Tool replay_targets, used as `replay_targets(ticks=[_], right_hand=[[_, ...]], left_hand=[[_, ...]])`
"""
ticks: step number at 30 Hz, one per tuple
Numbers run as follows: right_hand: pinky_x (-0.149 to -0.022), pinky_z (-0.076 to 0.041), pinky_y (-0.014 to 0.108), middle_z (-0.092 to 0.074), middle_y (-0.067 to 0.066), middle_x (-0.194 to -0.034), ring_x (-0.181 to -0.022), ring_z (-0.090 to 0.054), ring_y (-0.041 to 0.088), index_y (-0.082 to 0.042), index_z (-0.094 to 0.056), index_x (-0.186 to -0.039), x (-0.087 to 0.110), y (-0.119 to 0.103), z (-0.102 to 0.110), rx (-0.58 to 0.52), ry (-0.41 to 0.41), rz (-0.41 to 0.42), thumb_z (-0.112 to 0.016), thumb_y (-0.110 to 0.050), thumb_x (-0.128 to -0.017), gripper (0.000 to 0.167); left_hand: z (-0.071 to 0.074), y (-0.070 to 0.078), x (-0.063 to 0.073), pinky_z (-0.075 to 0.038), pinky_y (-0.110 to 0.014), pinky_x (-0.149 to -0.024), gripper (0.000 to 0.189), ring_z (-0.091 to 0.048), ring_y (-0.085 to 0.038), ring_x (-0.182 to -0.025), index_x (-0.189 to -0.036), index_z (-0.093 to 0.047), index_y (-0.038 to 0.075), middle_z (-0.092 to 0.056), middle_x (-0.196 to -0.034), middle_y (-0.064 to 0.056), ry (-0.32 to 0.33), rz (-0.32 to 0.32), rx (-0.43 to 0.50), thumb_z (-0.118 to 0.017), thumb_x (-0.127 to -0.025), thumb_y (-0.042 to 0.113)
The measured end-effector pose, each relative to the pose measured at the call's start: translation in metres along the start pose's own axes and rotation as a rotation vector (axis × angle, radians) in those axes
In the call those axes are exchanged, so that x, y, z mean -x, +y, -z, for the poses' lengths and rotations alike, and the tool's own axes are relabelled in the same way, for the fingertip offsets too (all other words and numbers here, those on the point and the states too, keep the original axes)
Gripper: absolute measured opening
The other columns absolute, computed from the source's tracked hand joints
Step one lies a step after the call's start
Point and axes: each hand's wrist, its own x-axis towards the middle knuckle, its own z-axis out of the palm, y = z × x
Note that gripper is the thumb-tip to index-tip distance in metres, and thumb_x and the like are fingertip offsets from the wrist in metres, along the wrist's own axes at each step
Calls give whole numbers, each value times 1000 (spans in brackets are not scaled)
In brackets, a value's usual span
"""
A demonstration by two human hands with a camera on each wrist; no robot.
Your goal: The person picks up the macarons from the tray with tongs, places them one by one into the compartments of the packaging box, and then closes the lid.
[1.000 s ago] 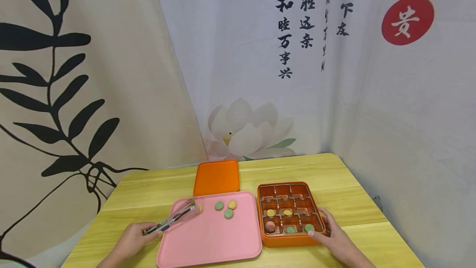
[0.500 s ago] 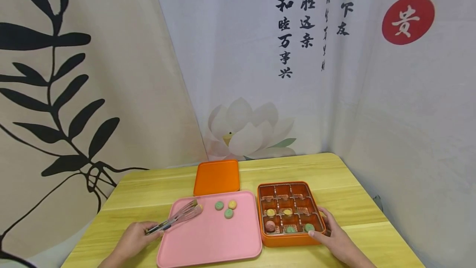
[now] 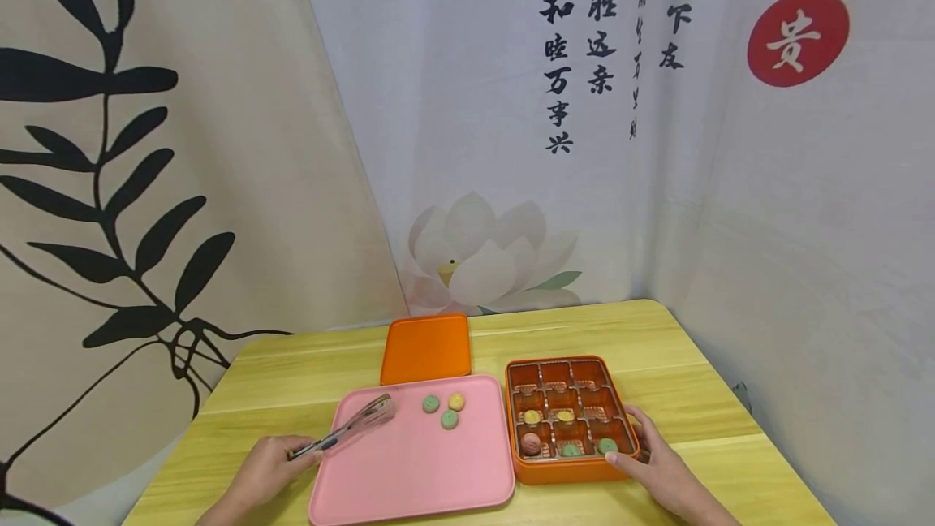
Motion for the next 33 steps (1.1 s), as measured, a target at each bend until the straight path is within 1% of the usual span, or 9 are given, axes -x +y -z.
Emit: replay_targets(ticks=[5,9,13,17,19,21,24,28,33], right_hand=[[-95,-43,60,-23,42,-148,-134,-28,59,-8,-7,-155,1,0,-1,-1,7,8,-62,-28,-99,81],[-95,-43,59,-25,41,-148,-133,-31,58,-8,-7,-155,2,0,-1,-11,10,13,-62,-28,-99,81],[-96,-42,61,-22,42,-149,-135,-26,59,-7,-7,-155,1,2,-1,-10,11,14,-61,-28,-99,81],[-95,-43,60,-23,42,-148,-133,-29,58,-8,-7,-155,0,2,-1,-14,13,9,-62,-28,-99,81],[-95,-44,59,-23,42,-148,-133,-30,58,-8,-7,-155,1,2,-1,-18,12,8,-62,-28,-99,81],[-95,-43,59,-22,43,-148,-133,-30,59,-8,-7,-155,0,1,-1,-18,10,9,-62,-28,-99,81],[-94,-44,58,-23,42,-148,-132,-33,58,-8,-7,-155,1,1,-1,-27,11,14,-62,-27,-99,81],[-92,-47,55,-27,41,-146,-129,-40,53,-8,-8,-155,2,-1,-2,-42,15,19,-63,-25,-98,81],[-93,-46,56,-25,41,-148,-130,-39,54,-8,-8,-155,3,-3,-3,-34,19,19,-63,-26,-98,81]], left_hand=[[0,3,0,-34,-21,-48,9,-45,-1,-57,-81,-76,23,-58,-69,13,11,11,13,-78,-86,30],[0,7,-2,-31,-20,-47,9,-40,-1,-52,-80,-76,21,-53,-63,13,14,15,24,-78,-86,28],[-1,14,-6,-33,-20,-48,9,-42,0,-53,-80,-76,20,-53,-63,14,4,-1,32,-78,-86,27],[-2,22,-12,-35,-21,-48,12,-44,-1,-55,-80,-74,20,-54,-63,14,-14,-28,43,-76,-88,29],[-3,27,-17,-36,-20,-47,14,-43,0,-54,-84,-76,19,-54,-64,14,-30,-41,59,-75,-89,32],[-3,34,-23,-36,-20,-46,17,-44,-1,-54,-88,-77,17,-56,-66,13,-52,-46,80,-74,-90,34],[-6,46,-32,-36,-20,-46,15,-44,-1,-55,-90,-77,17,-56,-66,12,-69,-79,98,-74,-90,31],[-15,64,-48,-33,-20,-46,9,-40,0,-53,-83,-74,19,-50,-62,14,-68,-169,73,-76,-89,25],[-32,95,-70,-30,-19,-47,10,-36,1,-52,-80,-72,21,-44,-58,16,-87,-246,45,-76,-89,24]])
